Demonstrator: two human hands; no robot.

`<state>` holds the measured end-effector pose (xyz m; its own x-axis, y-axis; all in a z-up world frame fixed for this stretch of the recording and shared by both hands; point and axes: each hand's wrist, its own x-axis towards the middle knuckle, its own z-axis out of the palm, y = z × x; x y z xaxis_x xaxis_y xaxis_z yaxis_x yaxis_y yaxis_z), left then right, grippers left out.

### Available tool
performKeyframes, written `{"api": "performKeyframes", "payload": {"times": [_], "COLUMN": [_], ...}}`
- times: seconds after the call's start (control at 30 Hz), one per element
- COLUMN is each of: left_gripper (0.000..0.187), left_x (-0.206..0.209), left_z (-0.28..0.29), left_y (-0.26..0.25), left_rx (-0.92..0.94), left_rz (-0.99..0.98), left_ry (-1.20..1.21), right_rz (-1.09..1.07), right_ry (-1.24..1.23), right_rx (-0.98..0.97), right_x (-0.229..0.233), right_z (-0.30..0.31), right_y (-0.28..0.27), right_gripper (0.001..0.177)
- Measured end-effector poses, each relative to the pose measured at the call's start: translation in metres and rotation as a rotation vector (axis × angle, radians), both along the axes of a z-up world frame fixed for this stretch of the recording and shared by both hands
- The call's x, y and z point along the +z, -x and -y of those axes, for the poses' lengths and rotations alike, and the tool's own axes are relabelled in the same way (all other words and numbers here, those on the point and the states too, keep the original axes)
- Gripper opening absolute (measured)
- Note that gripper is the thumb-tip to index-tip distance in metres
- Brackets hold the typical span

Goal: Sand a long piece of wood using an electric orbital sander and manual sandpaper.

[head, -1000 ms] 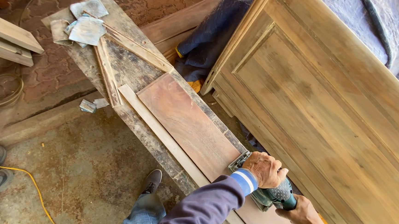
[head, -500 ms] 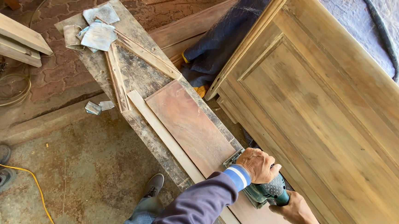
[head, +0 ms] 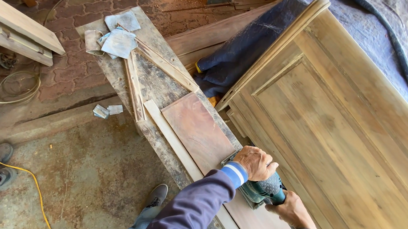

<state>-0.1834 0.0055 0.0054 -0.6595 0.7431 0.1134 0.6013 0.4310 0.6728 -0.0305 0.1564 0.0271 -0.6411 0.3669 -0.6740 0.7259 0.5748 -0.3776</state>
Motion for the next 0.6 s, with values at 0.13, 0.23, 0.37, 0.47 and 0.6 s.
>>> {"api": "performKeyframes", "payload": {"times": [0.13, 0.23, 0.37, 0.47, 0.6], "left_gripper": [0.047, 0.047, 0.046, 0.046, 0.046], "left_x": [0.000, 0.002, 0.000, -0.001, -0.002], "left_z": [0.012, 0.024, 0.040, 0.052, 0.067], "left_y": [0.021, 0.038, 0.063, 0.082, 0.108], "left_rx": [-0.006, -0.003, 0.007, -0.005, -0.003], "left_rz": [-0.026, -0.045, -0.055, -0.065, -0.063], "left_ry": [-0.005, -0.010, -0.016, -0.019, 0.013], "right_rz": [-0.002, 0.005, 0.008, 0.012, 0.019], "right_ry": [-0.029, -0.042, -0.046, -0.054, -0.060], "right_rx": [0.012, 0.023, 0.039, 0.054, 0.071], "right_x": [0.006, 0.007, 0.008, 0.003, 0.007], "right_z": [0.017, 0.030, 0.045, 0.053, 0.071], "right_y": [0.022, 0.041, 0.065, 0.084, 0.111], "right_gripper": [0.030, 0.029, 0.028, 0.027, 0.027]}}
